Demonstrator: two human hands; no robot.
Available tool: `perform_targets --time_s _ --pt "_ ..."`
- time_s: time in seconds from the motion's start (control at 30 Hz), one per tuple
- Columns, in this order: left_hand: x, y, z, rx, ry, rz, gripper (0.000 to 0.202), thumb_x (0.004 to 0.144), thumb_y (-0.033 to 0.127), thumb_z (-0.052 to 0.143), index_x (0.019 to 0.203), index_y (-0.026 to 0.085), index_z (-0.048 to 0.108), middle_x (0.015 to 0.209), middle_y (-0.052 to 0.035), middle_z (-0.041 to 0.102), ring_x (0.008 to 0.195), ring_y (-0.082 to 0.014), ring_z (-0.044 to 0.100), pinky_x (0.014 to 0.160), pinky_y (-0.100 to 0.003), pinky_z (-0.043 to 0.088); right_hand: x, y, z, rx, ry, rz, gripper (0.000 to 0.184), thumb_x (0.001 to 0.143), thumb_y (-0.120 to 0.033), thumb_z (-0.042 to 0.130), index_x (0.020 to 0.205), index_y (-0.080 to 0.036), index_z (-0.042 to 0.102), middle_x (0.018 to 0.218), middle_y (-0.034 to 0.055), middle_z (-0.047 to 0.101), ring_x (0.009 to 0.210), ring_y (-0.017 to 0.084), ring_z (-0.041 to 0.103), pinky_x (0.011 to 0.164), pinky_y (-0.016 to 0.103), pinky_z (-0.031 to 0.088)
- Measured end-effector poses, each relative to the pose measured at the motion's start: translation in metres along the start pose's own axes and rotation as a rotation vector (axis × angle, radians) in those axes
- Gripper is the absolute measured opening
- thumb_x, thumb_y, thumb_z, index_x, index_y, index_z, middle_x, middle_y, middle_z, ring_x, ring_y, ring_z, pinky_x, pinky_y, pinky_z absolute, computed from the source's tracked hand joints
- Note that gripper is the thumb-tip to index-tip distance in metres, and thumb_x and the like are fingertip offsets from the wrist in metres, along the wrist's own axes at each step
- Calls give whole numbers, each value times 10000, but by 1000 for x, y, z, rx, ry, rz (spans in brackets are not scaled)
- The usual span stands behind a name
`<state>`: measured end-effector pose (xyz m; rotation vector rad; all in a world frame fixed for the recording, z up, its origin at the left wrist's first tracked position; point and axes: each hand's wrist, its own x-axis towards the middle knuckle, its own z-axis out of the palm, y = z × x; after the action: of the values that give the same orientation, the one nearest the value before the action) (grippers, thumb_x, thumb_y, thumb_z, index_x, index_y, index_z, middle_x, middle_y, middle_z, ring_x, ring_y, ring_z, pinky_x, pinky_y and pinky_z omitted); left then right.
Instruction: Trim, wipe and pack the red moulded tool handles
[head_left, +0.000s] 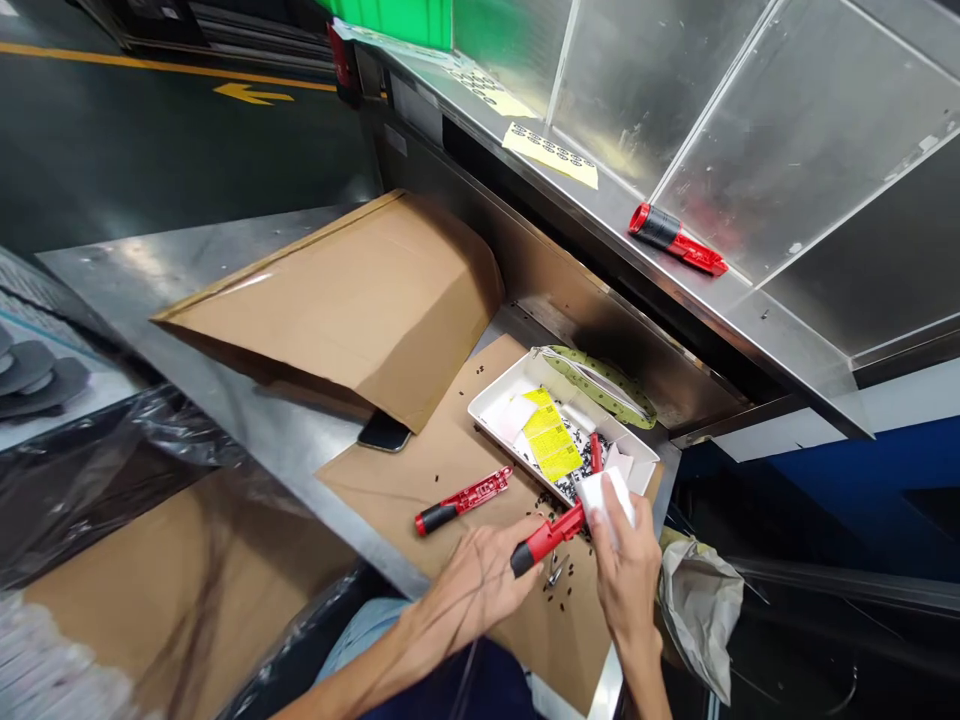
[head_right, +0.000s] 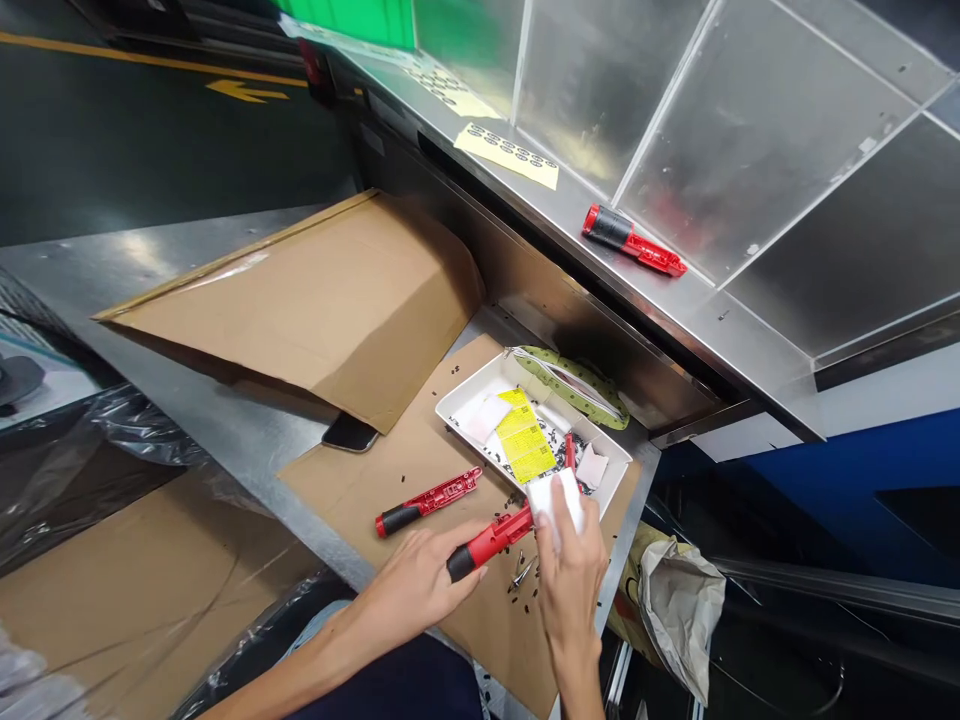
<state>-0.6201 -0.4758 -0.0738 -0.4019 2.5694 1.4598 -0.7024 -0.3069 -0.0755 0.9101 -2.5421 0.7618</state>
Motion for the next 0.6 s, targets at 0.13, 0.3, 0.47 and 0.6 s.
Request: perform_targets --time_s 0.13,0.3,0.47,0.6 --pt "4 -15 8 203 13 44 407 888 317 505 1254 262 676 1201 -77 741 1073 -319 688 867 -361 487 5 1 0 35 -56 61 425 1020 -403 442 1382 -245 599 1098 126 670 915 219 675 727 318 546" --pt "6 -17 8 167 24 70 388 897 308 507 1242 263 678 1135 -69 761 1016 -292 705 831 -332 494 8 5 4 20 -67 87 434 1026 -414 421 1391 -251 589 1114 120 660 938 215 668 747 315 538" --pt "5 -20 9 -252 -94 -8 424 832 441 636 1204 239 666 846 -20 700 685 -189 627 641 -259 484 11 39 -3 -46 17 163 473 1020 -473 417 1353 -208 625 1096 140 633 917 230 656 725 332 523" --pt "4 -21 8 -711 -252 -116 823 754 661 692 1408 212 473 775 45 533 498 -75 423 466 -209 409 0 40 -15 34 89 120 437 1009 -381 491 1414 -232 560 1162 140 584 1022 235 639 786 341 528"
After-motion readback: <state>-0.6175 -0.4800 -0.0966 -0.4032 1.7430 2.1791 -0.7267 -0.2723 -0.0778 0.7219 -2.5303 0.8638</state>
